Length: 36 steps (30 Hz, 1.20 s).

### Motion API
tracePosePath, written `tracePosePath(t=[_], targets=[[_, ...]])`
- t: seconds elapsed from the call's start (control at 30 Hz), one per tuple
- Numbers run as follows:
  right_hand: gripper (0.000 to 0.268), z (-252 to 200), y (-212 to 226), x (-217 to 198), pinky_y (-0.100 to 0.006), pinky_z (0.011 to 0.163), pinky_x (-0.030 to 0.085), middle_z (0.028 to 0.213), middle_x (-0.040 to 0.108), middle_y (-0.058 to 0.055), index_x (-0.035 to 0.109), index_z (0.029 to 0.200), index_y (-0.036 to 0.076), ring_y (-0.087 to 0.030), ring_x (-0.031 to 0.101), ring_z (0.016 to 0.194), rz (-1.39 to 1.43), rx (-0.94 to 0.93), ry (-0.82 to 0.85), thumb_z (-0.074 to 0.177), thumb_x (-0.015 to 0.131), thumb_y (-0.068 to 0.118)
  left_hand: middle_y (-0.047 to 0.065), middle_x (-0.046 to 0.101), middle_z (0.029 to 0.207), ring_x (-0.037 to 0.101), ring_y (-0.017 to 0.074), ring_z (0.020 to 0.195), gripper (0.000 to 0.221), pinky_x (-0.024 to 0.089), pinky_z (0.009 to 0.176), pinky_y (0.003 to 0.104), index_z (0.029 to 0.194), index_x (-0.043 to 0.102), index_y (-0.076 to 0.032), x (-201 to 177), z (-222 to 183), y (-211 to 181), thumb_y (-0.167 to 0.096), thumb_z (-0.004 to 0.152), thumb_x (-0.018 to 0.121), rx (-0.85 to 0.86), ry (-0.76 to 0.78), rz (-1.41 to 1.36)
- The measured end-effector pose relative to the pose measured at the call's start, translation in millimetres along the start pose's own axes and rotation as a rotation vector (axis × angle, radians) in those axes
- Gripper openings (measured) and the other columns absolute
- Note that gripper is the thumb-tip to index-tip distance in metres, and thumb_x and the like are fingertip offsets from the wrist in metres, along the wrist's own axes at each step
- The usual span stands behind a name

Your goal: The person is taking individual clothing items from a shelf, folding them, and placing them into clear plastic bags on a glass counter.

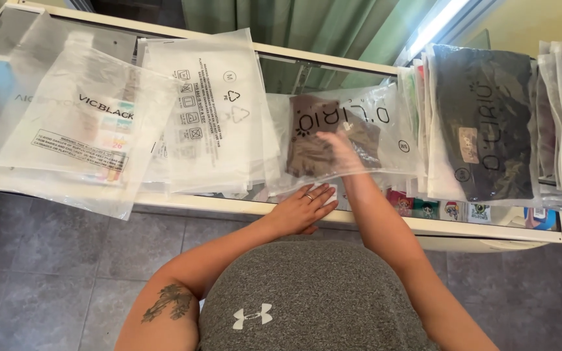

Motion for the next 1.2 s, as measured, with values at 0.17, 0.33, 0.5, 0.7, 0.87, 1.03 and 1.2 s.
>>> tracePosePath(t=[0.17,0.33,0.5,0.7,0.87,1.03,1.2], targets=[[0.065,67.7,-17.2,-141.2,-0.055,0.105,0.040,0.141,0.047,-0.030,0.072,0.128,0.013,-0.050,0.044,0.126,-0.570,-0.419,0.187,0.085,0.064,0.061,0.019,0.039,0.161,0.037,0.0335,0.151,0.100,0.040,0.114,0.047,0.154,0.040,-0.013,1.5,-2.1,-0.5,-0.050,0.072,0.083,0.004,0.033,-0.003],[0.061,66.6,-3.9,-190.2,-0.050,0.124,0.025,0.157,0.039,-0.035,0.074,0.128,0.010,-0.051,0.035,0.145,-0.710,-0.611,0.300,0.100,0.059,0.062,0.020,0.040,0.160,0.038,0.0346,0.150,0.102,0.039,0.114,0.047,0.155,0.039,-0.013,4.5,0.0,0.5,-0.050,0.071,0.084,0.014,0.027,-0.021],[0.109,-72.9,90.7,-28.1,-0.052,0.126,0.016,0.161,0.034,-0.029,0.032,0.160,-0.001,-0.040,0.030,0.151,-0.673,-0.097,0.106,0.082,0.085,0.053,0.019,0.041,0.159,0.039,0.0351,0.148,0.102,0.037,0.115,0.050,0.155,0.040,-0.013,8.8,1.0,0.5,-0.051,0.071,0.083,0.015,0.004,-0.014],[0.044,27.8,-10.6,-43.4,-0.039,0.108,0.038,0.130,0.052,-0.011,0.057,0.132,0.012,-0.028,0.051,0.122,-0.534,-0.369,0.296,0.095,0.067,0.033,0.020,0.040,0.160,0.038,0.0363,0.151,0.102,0.039,0.113,0.050,0.155,0.039,-0.011,3.1,1.4,0.3,-0.051,0.072,0.083,0.015,0.006,-0.011],[0.009,37.5,-23.3,-50.2,-0.039,0.085,0.054,0.094,0.067,-0.006,0.072,0.101,0.009,-0.028,0.066,0.091,-0.918,-0.954,0.375,0.098,0.070,0.017,0.018,0.041,0.160,0.039,0.0334,0.150,0.101,0.042,0.112,0.046,0.155,0.041,-0.014,12.6,-0.3,-1.2,-0.052,0.071,0.084,-0.004,0.047,-0.013],[0.026,23.1,8.6,-26.5,-0.049,0.082,0.050,0.086,0.067,-0.016,0.071,0.097,0.010,-0.039,0.065,0.090,-1.179,-0.986,0.254,0.093,0.076,0.035,0.019,0.040,0.161,0.035,0.0348,0.153,0.105,0.040,0.115,0.047,0.156,0.038,-0.015,12.3,1.1,-1.1,-0.053,0.071,0.085,-0.002,0.045,0.003],[0.041,4.4,26.1,38.5,-0.046,0.085,0.057,0.107,0.073,-0.022,0.071,0.115,0.007,-0.036,0.069,0.100,-1.487,-1.072,0.163,0.101,0.062,0.044,0.020,0.040,0.160,0.036,0.0360,0.152,0.113,0.038,0.117,0.049,0.156,0.038,-0.013,14.3,0.7,-2.2,-0.053,0.064,0.090,-0.002,0.014,-0.002]])
Point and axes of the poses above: each hand's wrist, its own z-axis towards the middle knuckle, its own x-axis out of the palm, y = z × x, the point moved 2 cm from there along z, towards the middle knuckle
